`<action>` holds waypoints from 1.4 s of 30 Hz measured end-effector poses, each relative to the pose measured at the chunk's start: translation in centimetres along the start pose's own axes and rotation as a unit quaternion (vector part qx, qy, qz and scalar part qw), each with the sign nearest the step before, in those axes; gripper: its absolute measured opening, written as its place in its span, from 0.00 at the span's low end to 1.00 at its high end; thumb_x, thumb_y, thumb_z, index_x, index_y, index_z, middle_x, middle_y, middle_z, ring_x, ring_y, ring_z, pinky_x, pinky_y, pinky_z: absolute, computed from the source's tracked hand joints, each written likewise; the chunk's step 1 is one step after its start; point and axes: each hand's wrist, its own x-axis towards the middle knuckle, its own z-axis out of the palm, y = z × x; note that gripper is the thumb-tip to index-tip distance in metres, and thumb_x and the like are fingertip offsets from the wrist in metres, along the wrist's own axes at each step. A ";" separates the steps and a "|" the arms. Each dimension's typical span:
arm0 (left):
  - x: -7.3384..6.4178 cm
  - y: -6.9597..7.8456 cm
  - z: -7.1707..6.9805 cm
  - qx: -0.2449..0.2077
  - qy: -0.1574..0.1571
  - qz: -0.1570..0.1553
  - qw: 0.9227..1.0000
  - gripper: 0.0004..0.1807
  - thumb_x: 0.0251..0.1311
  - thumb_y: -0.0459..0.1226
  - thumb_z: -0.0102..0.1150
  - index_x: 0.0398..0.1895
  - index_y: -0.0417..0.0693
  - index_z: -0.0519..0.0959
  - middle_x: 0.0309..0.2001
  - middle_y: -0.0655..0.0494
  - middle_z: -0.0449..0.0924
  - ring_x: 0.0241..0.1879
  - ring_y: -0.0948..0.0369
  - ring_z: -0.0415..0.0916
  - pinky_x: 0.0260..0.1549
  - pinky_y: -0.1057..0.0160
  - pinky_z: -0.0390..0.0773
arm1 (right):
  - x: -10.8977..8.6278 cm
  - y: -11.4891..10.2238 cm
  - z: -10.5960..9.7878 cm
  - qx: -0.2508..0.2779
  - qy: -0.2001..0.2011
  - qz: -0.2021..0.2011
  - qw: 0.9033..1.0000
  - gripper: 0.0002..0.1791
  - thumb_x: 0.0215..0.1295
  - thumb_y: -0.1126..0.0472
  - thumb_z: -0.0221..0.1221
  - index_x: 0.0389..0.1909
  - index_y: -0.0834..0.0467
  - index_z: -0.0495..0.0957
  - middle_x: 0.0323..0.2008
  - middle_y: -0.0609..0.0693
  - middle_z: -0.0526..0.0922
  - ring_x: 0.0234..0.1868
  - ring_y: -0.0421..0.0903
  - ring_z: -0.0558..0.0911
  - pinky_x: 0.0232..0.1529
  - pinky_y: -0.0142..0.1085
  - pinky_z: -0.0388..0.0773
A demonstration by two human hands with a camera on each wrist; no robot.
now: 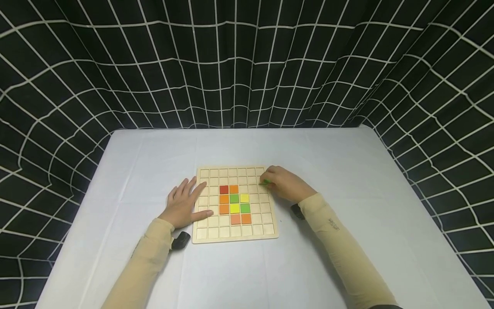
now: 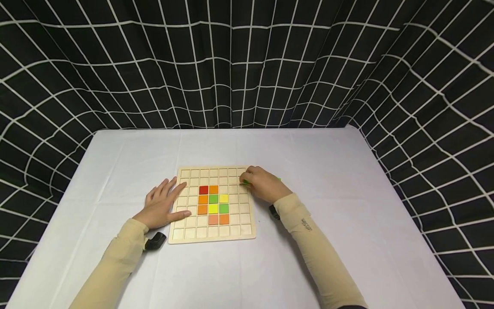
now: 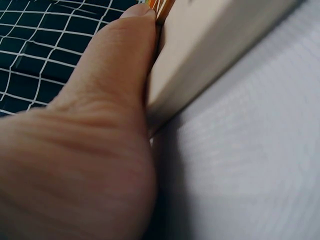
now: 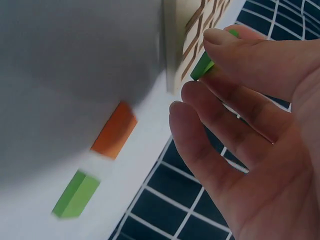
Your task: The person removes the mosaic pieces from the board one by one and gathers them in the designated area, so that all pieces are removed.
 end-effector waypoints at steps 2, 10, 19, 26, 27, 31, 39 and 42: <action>0.0 -0.1 0.1 0.001 0.000 0.000 1.000 0.52 0.53 0.67 0.56 0.76 0.56 0.48 0.77 0.45 0.37 0.75 0.43 0.31 0.68 0.37 0.35 | -0.3 0.4 -0.1 0.000 0.002 0.008 1.000 0.14 0.56 0.71 0.65 0.42 0.53 0.81 0.42 0.48 0.80 0.45 0.45 0.79 0.51 0.36 0.77; 0.1 -0.5 0.4 -0.001 0.000 0.004 1.000 0.53 0.52 0.69 0.53 0.76 0.57 0.47 0.77 0.46 0.35 0.75 0.44 0.30 0.67 0.38 0.35 | -1.7 1.8 -0.5 -0.018 0.001 0.047 0.999 0.14 0.57 0.71 0.64 0.42 0.53 0.82 0.41 0.48 0.81 0.45 0.45 0.80 0.50 0.36 0.78; 0.3 -0.9 0.8 0.000 0.002 0.005 1.000 0.54 0.50 0.73 0.50 0.76 0.59 0.46 0.77 0.47 0.35 0.75 0.44 0.29 0.67 0.38 0.34 | -3.1 3.3 -0.8 -0.019 0.012 0.067 0.998 0.12 0.56 0.70 0.65 0.40 0.53 0.82 0.39 0.47 0.81 0.43 0.45 0.80 0.49 0.38 0.78; 0.3 -0.8 0.8 -0.010 0.007 0.009 1.000 0.54 0.51 0.72 0.51 0.76 0.60 0.46 0.77 0.47 0.35 0.75 0.44 0.29 0.67 0.38 0.32 | -4.1 4.2 -1.2 -0.021 0.019 0.067 0.997 0.13 0.56 0.70 0.66 0.41 0.54 0.83 0.39 0.48 0.82 0.43 0.46 0.81 0.48 0.39 0.79; 0.3 -0.8 0.8 -0.010 0.007 0.009 1.000 0.54 0.51 0.72 0.51 0.76 0.60 0.47 0.77 0.47 0.35 0.75 0.44 0.29 0.67 0.38 0.32 | -4.3 4.3 -1.2 -0.022 0.017 0.073 0.997 0.13 0.56 0.70 0.66 0.41 0.54 0.83 0.39 0.48 0.82 0.43 0.46 0.81 0.49 0.40 0.79; 0.3 -0.7 0.9 -0.009 0.007 0.009 1.000 0.54 0.51 0.71 0.51 0.76 0.59 0.47 0.77 0.47 0.35 0.75 0.45 0.29 0.67 0.39 0.32 | -4.7 4.8 -1.5 -0.017 0.003 0.098 0.995 0.13 0.57 0.69 0.65 0.42 0.53 0.82 0.41 0.49 0.82 0.46 0.47 0.80 0.52 0.41 0.78; 0.2 -0.6 0.7 -0.011 0.005 0.008 1.000 0.53 0.52 0.70 0.52 0.76 0.58 0.47 0.77 0.47 0.35 0.75 0.45 0.29 0.67 0.39 0.32 | -5.5 5.7 -2.1 -0.012 -0.006 0.129 0.992 0.14 0.56 0.70 0.65 0.42 0.53 0.82 0.43 0.50 0.82 0.48 0.49 0.80 0.53 0.44 0.77; 0.2 -0.5 0.4 -0.012 0.001 0.007 1.000 0.53 0.52 0.69 0.53 0.76 0.58 0.46 0.77 0.47 0.34 0.75 0.45 0.28 0.68 0.39 0.31 | -5.9 6.0 -2.2 -0.011 -0.008 0.137 0.990 0.14 0.57 0.70 0.65 0.42 0.53 0.82 0.44 0.51 0.82 0.49 0.50 0.80 0.54 0.45 0.77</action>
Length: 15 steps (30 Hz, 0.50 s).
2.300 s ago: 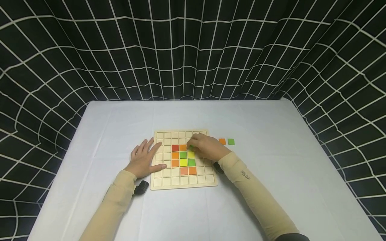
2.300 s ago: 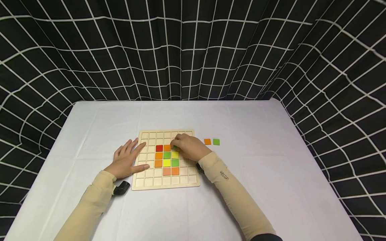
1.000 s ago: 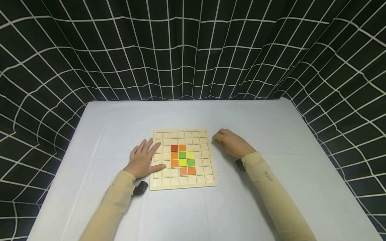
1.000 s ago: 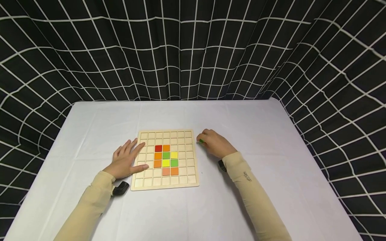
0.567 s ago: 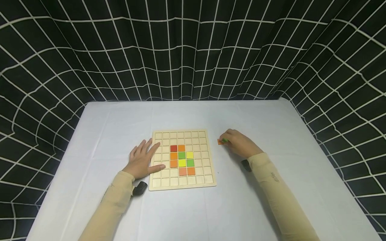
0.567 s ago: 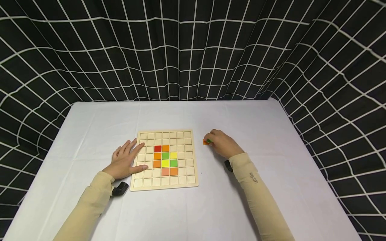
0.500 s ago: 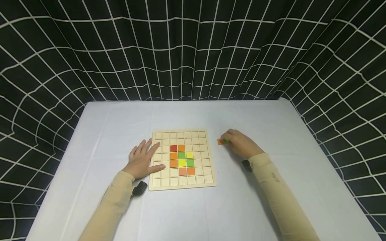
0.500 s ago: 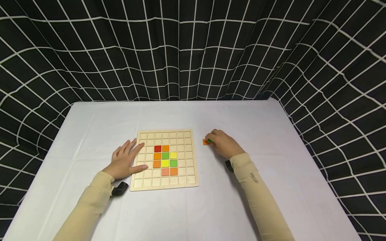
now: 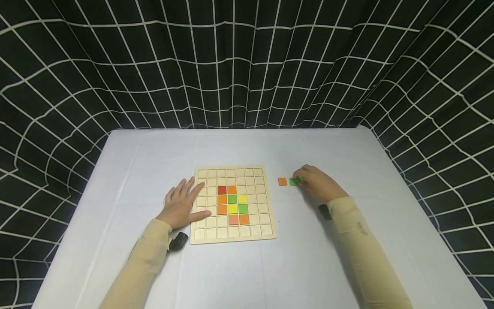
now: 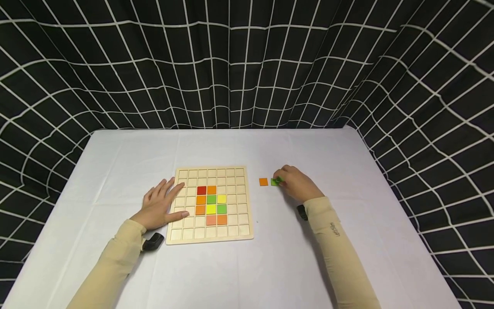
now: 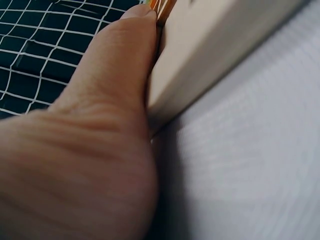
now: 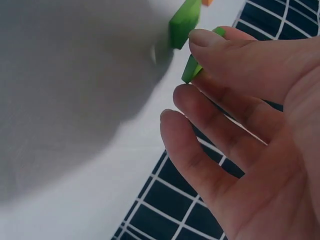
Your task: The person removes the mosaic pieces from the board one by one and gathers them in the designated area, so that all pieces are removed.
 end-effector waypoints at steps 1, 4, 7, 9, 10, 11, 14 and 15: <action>0.0 0.0 -0.1 0.001 -0.002 -0.001 1.000 0.53 0.53 0.69 0.53 0.76 0.58 0.46 0.77 0.47 0.34 0.75 0.45 0.28 0.68 0.39 0.31 | -0.1 0.1 0.0 -0.001 -0.001 0.003 1.000 0.13 0.57 0.70 0.65 0.43 0.53 0.82 0.44 0.51 0.82 0.50 0.51 0.80 0.54 0.46 0.76; -0.1 0.1 -0.3 -0.004 0.000 0.001 1.000 0.53 0.53 0.67 0.55 0.76 0.57 0.46 0.77 0.46 0.34 0.75 0.44 0.28 0.68 0.39 0.31 | -0.3 0.4 0.0 -0.007 -0.006 0.013 1.000 0.14 0.58 0.70 0.64 0.43 0.53 0.81 0.45 0.52 0.82 0.51 0.51 0.80 0.56 0.47 0.75; -0.2 0.1 -0.4 -0.003 0.000 -0.001 1.000 0.53 0.53 0.67 0.55 0.76 0.57 0.46 0.77 0.46 0.34 0.75 0.45 0.28 0.68 0.39 0.31 | -0.4 0.7 0.0 -0.014 -0.013 0.025 1.000 0.15 0.58 0.70 0.64 0.44 0.53 0.81 0.46 0.52 0.81 0.52 0.52 0.79 0.57 0.48 0.75; -0.1 0.1 -0.3 -0.003 0.001 0.000 1.000 0.53 0.53 0.67 0.55 0.76 0.57 0.46 0.77 0.46 0.34 0.75 0.44 0.28 0.68 0.39 0.31 | -0.5 0.9 0.1 -0.016 -0.016 0.032 0.999 0.15 0.59 0.69 0.63 0.45 0.52 0.80 0.47 0.52 0.81 0.53 0.52 0.79 0.57 0.48 0.74; -0.1 0.0 -0.3 -0.003 0.000 -0.001 1.000 0.53 0.53 0.68 0.55 0.76 0.57 0.46 0.77 0.47 0.34 0.75 0.45 0.28 0.68 0.39 0.31 | -0.6 1.0 0.1 -0.017 -0.017 0.037 0.999 0.14 0.60 0.69 0.63 0.46 0.52 0.80 0.47 0.52 0.81 0.53 0.52 0.79 0.57 0.48 0.74; -0.1 0.0 -0.2 -0.002 -0.001 -0.002 1.000 0.53 0.53 0.68 0.54 0.76 0.58 0.46 0.77 0.47 0.34 0.75 0.45 0.27 0.68 0.40 0.31 | -0.6 1.1 0.1 -0.017 -0.017 0.041 0.999 0.14 0.60 0.68 0.62 0.46 0.52 0.80 0.47 0.52 0.81 0.53 0.53 0.79 0.57 0.49 0.74; -0.1 -0.1 -0.1 -0.008 -0.001 0.001 1.000 0.53 0.53 0.68 0.54 0.76 0.57 0.46 0.77 0.47 0.34 0.75 0.45 0.28 0.68 0.39 0.31 | -0.9 1.4 0.2 -0.019 -0.020 0.045 0.999 0.14 0.61 0.68 0.62 0.47 0.53 0.80 0.47 0.53 0.81 0.53 0.54 0.79 0.56 0.49 0.74; -0.1 -0.1 0.0 -0.010 0.000 0.001 1.000 0.53 0.52 0.68 0.55 0.76 0.57 0.47 0.77 0.47 0.34 0.75 0.44 0.28 0.68 0.39 0.31 | -1.0 1.4 0.2 -0.020 -0.020 0.044 0.999 0.14 0.61 0.68 0.61 0.47 0.53 0.80 0.47 0.53 0.81 0.53 0.54 0.79 0.56 0.49 0.75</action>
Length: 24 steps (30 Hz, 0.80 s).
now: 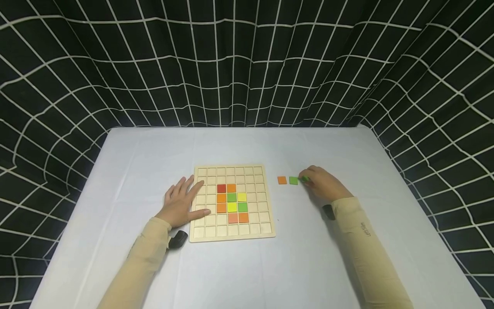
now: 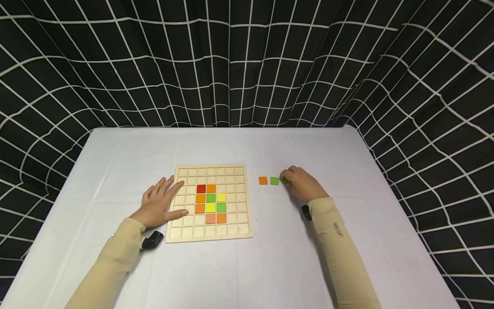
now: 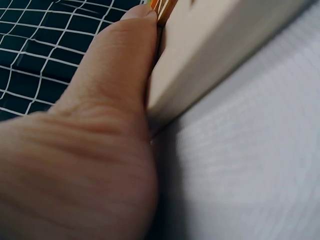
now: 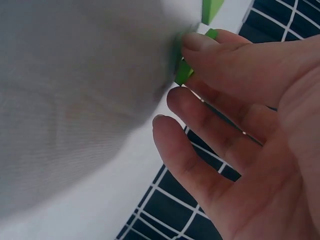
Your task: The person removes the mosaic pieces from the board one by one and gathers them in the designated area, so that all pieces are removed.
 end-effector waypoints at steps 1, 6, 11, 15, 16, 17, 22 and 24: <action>0.0 0.0 0.0 0.000 0.000 0.001 1.000 0.53 0.52 0.68 0.55 0.76 0.57 0.47 0.77 0.47 0.35 0.75 0.44 0.28 0.67 0.38 0.31 | -0.1 0.1 0.0 0.000 0.000 -0.003 1.000 0.14 0.61 0.69 0.61 0.47 0.53 0.80 0.47 0.53 0.81 0.53 0.54 0.79 0.56 0.50 0.75; 0.1 -0.2 0.2 0.007 0.004 0.000 1.000 0.54 0.51 0.69 0.54 0.76 0.58 0.47 0.77 0.47 0.35 0.75 0.45 0.29 0.68 0.39 0.31 | -0.3 0.2 0.1 0.002 0.008 -0.013 1.000 0.15 0.60 0.71 0.61 0.47 0.54 0.80 0.46 0.54 0.81 0.52 0.55 0.80 0.56 0.49 0.75; 0.0 -0.1 0.2 0.004 0.001 -0.002 1.000 0.54 0.51 0.69 0.54 0.76 0.58 0.47 0.77 0.47 0.35 0.75 0.44 0.29 0.67 0.39 0.32 | -0.4 0.0 0.1 0.002 0.005 -0.010 1.000 0.15 0.60 0.71 0.61 0.47 0.55 0.80 0.48 0.54 0.80 0.54 0.55 0.79 0.56 0.50 0.74; 0.0 0.0 0.1 0.002 -0.001 -0.002 1.000 0.53 0.52 0.68 0.55 0.76 0.57 0.47 0.77 0.47 0.35 0.75 0.45 0.28 0.68 0.39 0.31 | -0.5 -0.1 0.1 -0.005 0.003 -0.011 1.000 0.16 0.59 0.71 0.62 0.48 0.55 0.80 0.49 0.54 0.80 0.54 0.55 0.78 0.57 0.49 0.74; 0.0 0.0 0.1 0.003 -0.001 -0.002 1.000 0.53 0.52 0.68 0.55 0.76 0.58 0.46 0.77 0.47 0.35 0.75 0.45 0.28 0.68 0.38 0.32 | -0.5 -0.1 0.1 -0.007 0.004 -0.011 1.000 0.16 0.59 0.71 0.62 0.47 0.55 0.80 0.49 0.54 0.80 0.54 0.55 0.78 0.57 0.49 0.74; 0.0 0.0 0.1 0.003 0.000 -0.001 1.000 0.53 0.52 0.68 0.55 0.76 0.58 0.46 0.77 0.47 0.35 0.75 0.45 0.28 0.68 0.38 0.32 | -0.5 0.0 0.1 -0.009 0.005 -0.013 1.000 0.17 0.59 0.72 0.62 0.48 0.55 0.80 0.49 0.54 0.80 0.54 0.55 0.78 0.56 0.50 0.74; 0.1 -0.1 0.0 0.008 0.004 0.001 1.000 0.53 0.52 0.69 0.55 0.76 0.59 0.47 0.77 0.47 0.35 0.75 0.45 0.28 0.67 0.38 0.33 | -0.5 0.0 0.1 -0.009 0.006 -0.013 1.000 0.17 0.59 0.72 0.61 0.48 0.55 0.80 0.49 0.55 0.80 0.54 0.56 0.78 0.57 0.50 0.74; 0.2 -0.1 0.1 0.010 0.005 0.002 1.000 0.53 0.52 0.69 0.54 0.76 0.59 0.47 0.77 0.47 0.35 0.75 0.44 0.29 0.67 0.38 0.33 | -0.5 0.0 0.1 -0.010 0.003 -0.006 1.000 0.16 0.60 0.71 0.61 0.48 0.54 0.80 0.49 0.55 0.80 0.54 0.55 0.78 0.57 0.49 0.74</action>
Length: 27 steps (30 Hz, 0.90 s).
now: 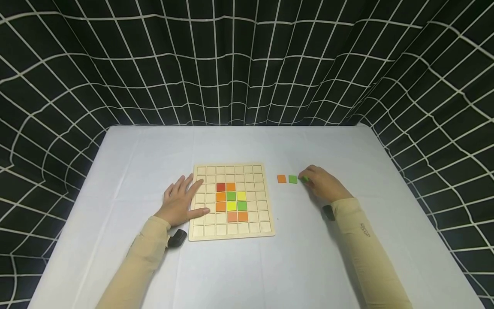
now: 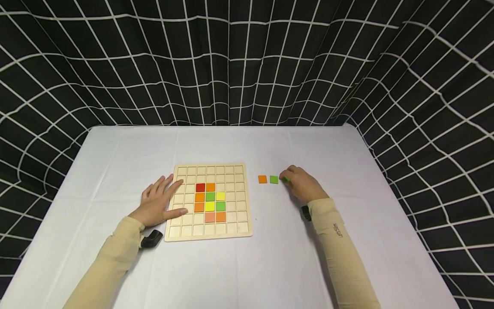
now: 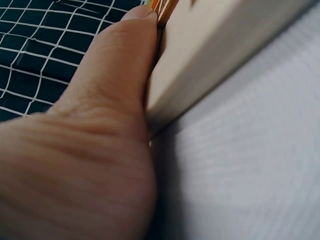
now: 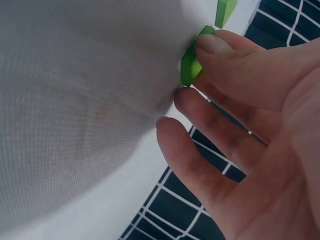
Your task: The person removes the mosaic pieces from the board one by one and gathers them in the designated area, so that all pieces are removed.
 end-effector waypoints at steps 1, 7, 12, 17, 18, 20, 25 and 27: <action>0.0 0.0 0.0 -0.001 0.001 0.000 1.000 0.53 0.51 0.69 0.54 0.76 0.59 0.47 0.77 0.47 0.36 0.75 0.44 0.29 0.67 0.38 0.33 | 0.0 0.0 0.0 0.000 -0.001 0.002 1.000 0.16 0.60 0.71 0.61 0.48 0.54 0.80 0.49 0.55 0.79 0.54 0.55 0.78 0.57 0.49 0.74; 0.0 -0.1 0.0 -0.003 0.000 -0.002 1.000 0.53 0.52 0.69 0.55 0.76 0.59 0.47 0.77 0.47 0.36 0.75 0.45 0.29 0.67 0.38 0.33 | 0.1 -0.1 0.0 -0.009 -0.001 0.008 1.000 0.16 0.61 0.71 0.60 0.49 0.54 0.79 0.50 0.54 0.79 0.54 0.55 0.78 0.57 0.50 0.74; 0.1 -0.1 0.0 0.001 0.005 -0.001 1.000 0.52 0.52 0.68 0.55 0.76 0.59 0.47 0.77 0.47 0.36 0.75 0.44 0.30 0.67 0.37 0.34 | 0.3 -0.1 -0.2 -0.014 -0.009 0.012 1.000 0.16 0.61 0.70 0.60 0.49 0.54 0.79 0.51 0.55 0.79 0.55 0.56 0.78 0.57 0.51 0.74; 0.2 -0.2 0.2 0.005 0.005 -0.001 1.000 0.53 0.52 0.68 0.55 0.76 0.58 0.48 0.77 0.47 0.36 0.75 0.44 0.30 0.67 0.37 0.34 | 0.4 -0.4 -0.5 -0.017 -0.017 0.021 0.999 0.15 0.62 0.66 0.61 0.50 0.54 0.79 0.51 0.55 0.80 0.55 0.55 0.78 0.56 0.51 0.74; 0.2 -0.1 0.2 0.005 0.006 0.000 1.000 0.53 0.52 0.69 0.55 0.76 0.58 0.48 0.77 0.47 0.36 0.75 0.44 0.31 0.67 0.37 0.34 | 0.4 -0.5 -0.5 -0.019 -0.015 0.022 0.999 0.15 0.62 0.64 0.62 0.51 0.54 0.79 0.51 0.54 0.80 0.54 0.55 0.79 0.56 0.50 0.75; 0.2 -0.2 0.2 0.008 0.008 0.001 1.000 0.53 0.52 0.68 0.55 0.76 0.57 0.48 0.77 0.47 0.36 0.75 0.44 0.31 0.67 0.37 0.35 | 0.5 -0.8 -0.7 -0.023 -0.008 0.020 0.999 0.16 0.62 0.62 0.63 0.51 0.54 0.79 0.50 0.54 0.80 0.53 0.54 0.80 0.55 0.50 0.75; 0.2 -0.2 0.1 0.011 0.012 0.001 1.000 0.53 0.52 0.68 0.55 0.76 0.57 0.48 0.77 0.46 0.37 0.75 0.44 0.31 0.67 0.37 0.35 | 1.0 -2.2 -1.4 -0.022 0.001 0.010 1.000 0.18 0.63 0.60 0.62 0.54 0.56 0.77 0.51 0.54 0.80 0.52 0.54 0.80 0.55 0.51 0.75; 0.1 -0.3 0.2 0.012 0.012 0.000 1.000 0.52 0.52 0.68 0.55 0.76 0.57 0.48 0.77 0.46 0.37 0.75 0.44 0.31 0.67 0.37 0.36 | 1.3 -2.7 -1.5 -0.019 0.002 0.002 1.000 0.18 0.64 0.60 0.62 0.55 0.57 0.77 0.51 0.54 0.80 0.52 0.54 0.79 0.55 0.51 0.75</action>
